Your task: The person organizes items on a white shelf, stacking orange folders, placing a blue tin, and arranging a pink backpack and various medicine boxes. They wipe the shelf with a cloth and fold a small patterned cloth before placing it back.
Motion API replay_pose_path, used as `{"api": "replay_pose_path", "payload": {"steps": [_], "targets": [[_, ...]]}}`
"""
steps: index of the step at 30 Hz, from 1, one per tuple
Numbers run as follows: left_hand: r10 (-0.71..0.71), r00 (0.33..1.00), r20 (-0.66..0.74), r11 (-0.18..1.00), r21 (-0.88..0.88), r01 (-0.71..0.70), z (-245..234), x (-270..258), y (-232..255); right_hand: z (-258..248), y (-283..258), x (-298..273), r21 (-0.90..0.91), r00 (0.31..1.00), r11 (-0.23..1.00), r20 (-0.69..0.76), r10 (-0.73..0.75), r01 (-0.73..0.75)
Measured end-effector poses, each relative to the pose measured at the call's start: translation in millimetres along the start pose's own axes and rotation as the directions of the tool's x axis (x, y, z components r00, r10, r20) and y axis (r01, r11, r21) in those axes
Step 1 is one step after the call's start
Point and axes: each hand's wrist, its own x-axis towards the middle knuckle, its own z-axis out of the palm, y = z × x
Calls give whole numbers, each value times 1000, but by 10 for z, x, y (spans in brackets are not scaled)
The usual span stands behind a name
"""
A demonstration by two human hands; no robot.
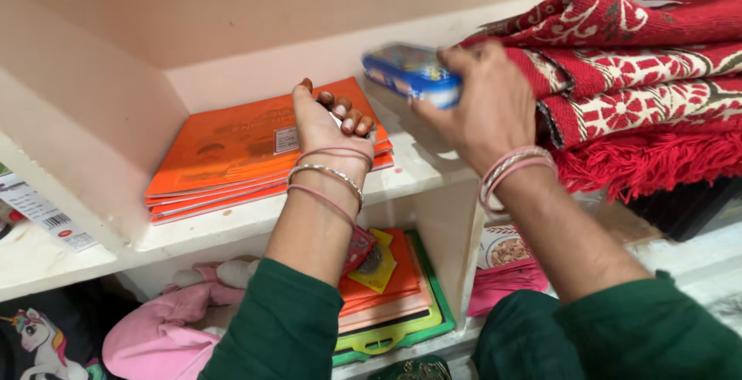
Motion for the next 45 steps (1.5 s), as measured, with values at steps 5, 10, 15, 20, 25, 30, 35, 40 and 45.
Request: {"api": "replay_pose_path", "payload": {"steps": [5, 10, 15, 20, 25, 30, 35, 40, 45], "targets": [[-40, 999, -35, 999, -34, 39, -34, -29, -34, 134, -61, -223, 11, 990, 996, 110, 92, -94], [-64, 998, -11, 998, -30, 63, -30, 50, -145, 112, -46, -224, -27, 952, 990, 271, 144, -142], [-122, 992, 33, 992, -36, 123, 7, 144, -193, -92, 303, -30, 226, 955, 936, -191, -229, 270], [-149, 988, 45, 988, -34, 151, 62, 181, -190, -457, 1051, 419, 32, 889, 991, -445, -105, 133], [-143, 989, 48, 990, -4, 144, 89, 227, -197, -642, 1656, 588, -199, 992, 975, 57, 115, -102], [-186, 980, 73, 982, -20, 188, 128, 246, -289, -617, 1954, 641, -220, 945, 966, 265, 191, -133], [-192, 979, 74, 981, -9, 193, 112, 193, -387, -544, 2099, 588, -328, 941, 945, 322, 99, 13], [-214, 972, 100, 977, 17, 213, 193, 126, -394, -566, 2197, 705, -103, 928, 959, 244, 281, -263], [-178, 979, 100, 984, 2, 178, 146, 109, -339, -508, 2374, 924, 150, 971, 969, 162, 174, -198]]}}
